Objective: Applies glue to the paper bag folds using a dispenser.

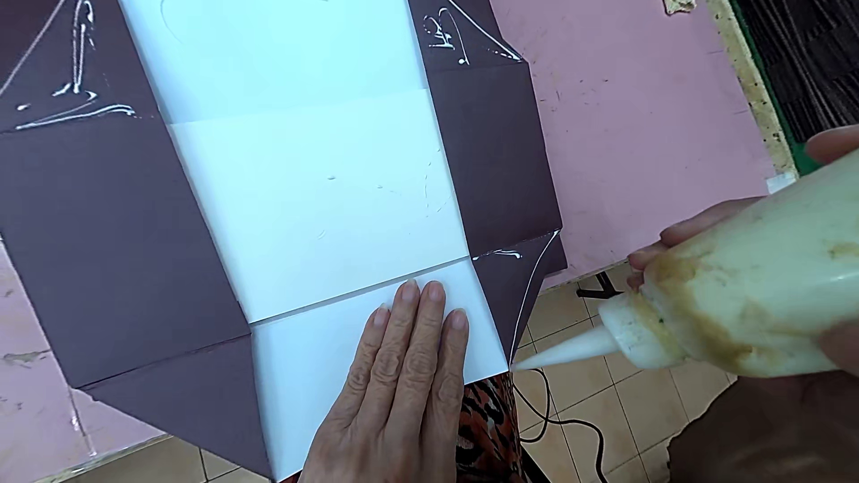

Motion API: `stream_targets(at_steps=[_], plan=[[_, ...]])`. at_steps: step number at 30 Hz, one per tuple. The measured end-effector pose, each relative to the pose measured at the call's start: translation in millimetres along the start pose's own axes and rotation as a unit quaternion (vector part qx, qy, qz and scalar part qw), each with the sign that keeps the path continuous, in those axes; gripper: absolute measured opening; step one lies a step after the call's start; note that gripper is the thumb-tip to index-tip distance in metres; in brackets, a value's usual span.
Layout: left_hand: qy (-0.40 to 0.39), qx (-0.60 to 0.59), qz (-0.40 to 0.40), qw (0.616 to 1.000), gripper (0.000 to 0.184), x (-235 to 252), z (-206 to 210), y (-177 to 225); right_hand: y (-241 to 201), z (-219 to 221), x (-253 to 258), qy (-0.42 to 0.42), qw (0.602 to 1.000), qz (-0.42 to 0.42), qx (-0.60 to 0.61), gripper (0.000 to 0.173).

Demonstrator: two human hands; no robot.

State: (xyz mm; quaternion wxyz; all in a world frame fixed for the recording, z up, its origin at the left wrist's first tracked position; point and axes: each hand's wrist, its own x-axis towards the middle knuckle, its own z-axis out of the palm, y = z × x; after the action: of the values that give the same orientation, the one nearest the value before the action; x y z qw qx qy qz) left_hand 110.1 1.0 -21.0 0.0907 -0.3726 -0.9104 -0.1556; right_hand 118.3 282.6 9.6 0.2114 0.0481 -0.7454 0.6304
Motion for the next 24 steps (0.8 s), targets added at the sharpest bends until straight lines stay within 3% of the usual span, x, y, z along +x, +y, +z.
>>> stream_targets(at_steps=[4,8,10,15,24], plan=[[-0.003,0.004,0.001,1.000,0.036,0,0,0,0,-4,9,0.037,0.998,0.028,0.032,0.082],[0.001,0.001,0.000,1.000,0.036,-1,1,0,11,-20,24,0.081,0.996,-0.027,-0.010,0.051],[0.001,-0.001,0.000,1.000,0.036,0,1,0,14,-19,36,0.111,0.993,-0.015,-0.023,0.045],[-0.002,-0.006,-0.006,1.000,0.035,0,0,1,13,-15,20,0.088,0.996,-0.014,-0.012,0.047],[0.008,-0.007,-0.003,1.000,0.035,0,1,0,5,4,12,0.041,0.998,0.009,0.037,0.087]])
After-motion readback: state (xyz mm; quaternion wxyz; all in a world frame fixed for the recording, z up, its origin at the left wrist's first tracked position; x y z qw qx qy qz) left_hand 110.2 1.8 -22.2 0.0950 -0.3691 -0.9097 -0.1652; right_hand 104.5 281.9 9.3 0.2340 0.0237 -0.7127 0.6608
